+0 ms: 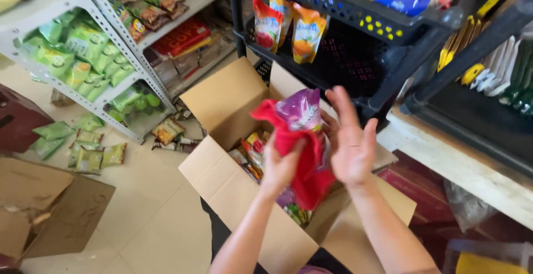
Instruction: Wiping individual juice pouches with a red cloth and stocking them onto a shelf from a cardboard box.
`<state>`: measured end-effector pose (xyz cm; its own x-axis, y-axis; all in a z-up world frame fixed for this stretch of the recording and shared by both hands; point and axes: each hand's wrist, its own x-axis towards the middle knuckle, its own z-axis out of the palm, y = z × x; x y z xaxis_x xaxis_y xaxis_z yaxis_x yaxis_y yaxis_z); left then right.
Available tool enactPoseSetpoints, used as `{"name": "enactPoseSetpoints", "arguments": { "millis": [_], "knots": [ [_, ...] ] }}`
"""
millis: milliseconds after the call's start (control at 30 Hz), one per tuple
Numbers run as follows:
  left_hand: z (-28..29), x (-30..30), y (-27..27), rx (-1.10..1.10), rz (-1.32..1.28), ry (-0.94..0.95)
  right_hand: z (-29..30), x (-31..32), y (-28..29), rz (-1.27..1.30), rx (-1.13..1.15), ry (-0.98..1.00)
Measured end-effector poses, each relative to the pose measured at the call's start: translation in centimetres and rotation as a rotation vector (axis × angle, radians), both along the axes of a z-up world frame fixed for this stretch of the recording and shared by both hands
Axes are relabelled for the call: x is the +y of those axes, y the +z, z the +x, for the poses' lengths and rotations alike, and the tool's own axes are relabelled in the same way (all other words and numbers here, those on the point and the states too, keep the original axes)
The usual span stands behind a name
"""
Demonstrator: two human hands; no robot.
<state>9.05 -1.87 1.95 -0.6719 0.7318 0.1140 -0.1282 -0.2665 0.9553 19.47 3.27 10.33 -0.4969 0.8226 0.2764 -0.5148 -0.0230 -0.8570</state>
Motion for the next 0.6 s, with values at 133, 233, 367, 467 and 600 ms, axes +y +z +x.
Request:
{"name": "enactPoseSetpoints", "arguments": {
  "millis": [133, 233, 367, 467, 600],
  "knots": [
    [-2.8, -0.4, -1.6, -0.285, 0.038, -0.059, 1.8, 4.1, -3.6, 0.047, -0.06, 0.022],
    [-3.5, -0.1, -1.7, -0.217, 0.069, -0.21, 0.3, 2.6, -4.5, 0.14, -0.224, 0.033],
    [-3.4, -0.6, 1.6, -0.026, 0.137, -0.037, -1.7, 0.7, -2.6, -0.316, -0.132, -0.002],
    [-4.6, -1.6, 2.8, 0.034, 0.22, 0.169, -1.4, 1.5, -2.4, -0.294, -0.101, 0.071],
    [-2.1, -0.8, 0.5, 0.901, 0.114, 0.04, -0.8, 2.8, -8.1, -0.649, -0.28, -0.379]
  ]
}}
